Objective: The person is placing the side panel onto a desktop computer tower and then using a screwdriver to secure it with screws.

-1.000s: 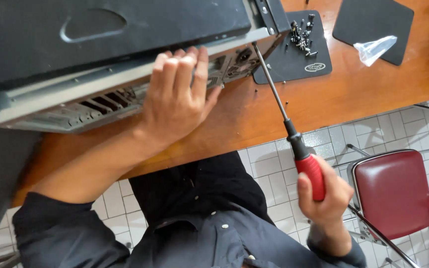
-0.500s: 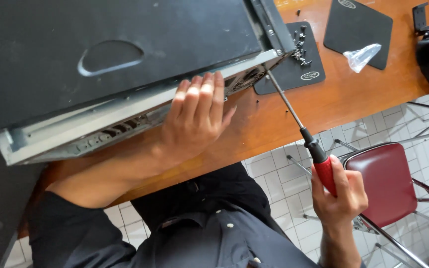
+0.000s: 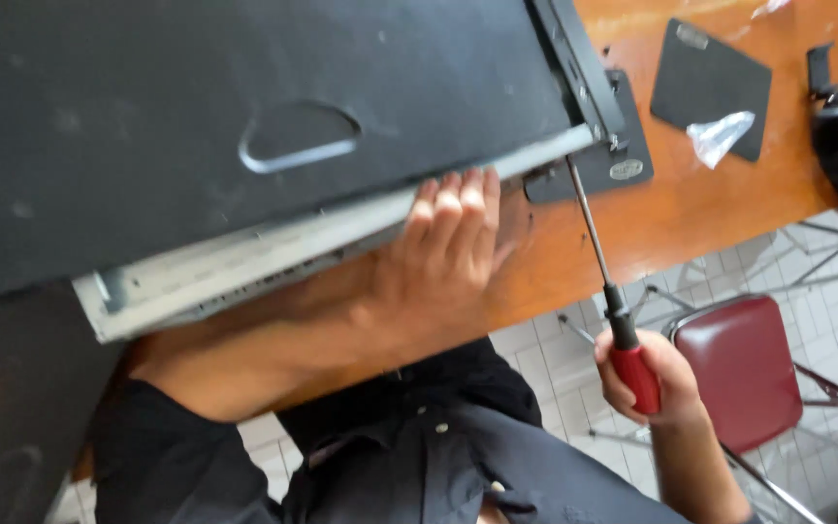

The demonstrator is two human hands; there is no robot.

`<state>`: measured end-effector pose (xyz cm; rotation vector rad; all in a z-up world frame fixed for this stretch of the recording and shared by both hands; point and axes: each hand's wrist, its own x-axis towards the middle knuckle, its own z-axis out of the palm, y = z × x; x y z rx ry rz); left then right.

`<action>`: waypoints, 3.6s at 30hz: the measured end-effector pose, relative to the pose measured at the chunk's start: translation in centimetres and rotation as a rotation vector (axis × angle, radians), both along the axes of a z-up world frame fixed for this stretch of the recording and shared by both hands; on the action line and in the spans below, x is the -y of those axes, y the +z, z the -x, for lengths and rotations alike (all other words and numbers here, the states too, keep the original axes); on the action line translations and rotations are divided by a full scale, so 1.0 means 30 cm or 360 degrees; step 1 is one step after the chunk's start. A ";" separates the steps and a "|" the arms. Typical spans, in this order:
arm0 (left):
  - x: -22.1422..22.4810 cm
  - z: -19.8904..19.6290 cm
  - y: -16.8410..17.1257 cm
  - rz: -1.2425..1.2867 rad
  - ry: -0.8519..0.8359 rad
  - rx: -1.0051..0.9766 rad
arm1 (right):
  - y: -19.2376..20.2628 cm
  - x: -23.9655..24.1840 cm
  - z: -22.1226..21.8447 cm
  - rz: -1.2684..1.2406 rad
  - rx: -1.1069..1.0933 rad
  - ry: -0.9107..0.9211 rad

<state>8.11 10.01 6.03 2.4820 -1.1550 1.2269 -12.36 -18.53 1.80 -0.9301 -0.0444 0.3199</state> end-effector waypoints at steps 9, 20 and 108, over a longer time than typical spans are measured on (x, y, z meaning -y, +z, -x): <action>0.006 -0.008 0.012 0.0040 0.0085 0.0160 | 0.038 -0.040 0.023 0.3141 0.0328 -0.0824; -0.002 -0.010 -0.027 -0.0203 0.0084 0.0112 | 0.040 -0.013 0.012 0.0715 -0.0082 -0.0473; 0.337 0.025 -0.065 0.1105 -0.1424 -0.3368 | 0.174 0.008 -0.016 0.0946 0.0159 0.0444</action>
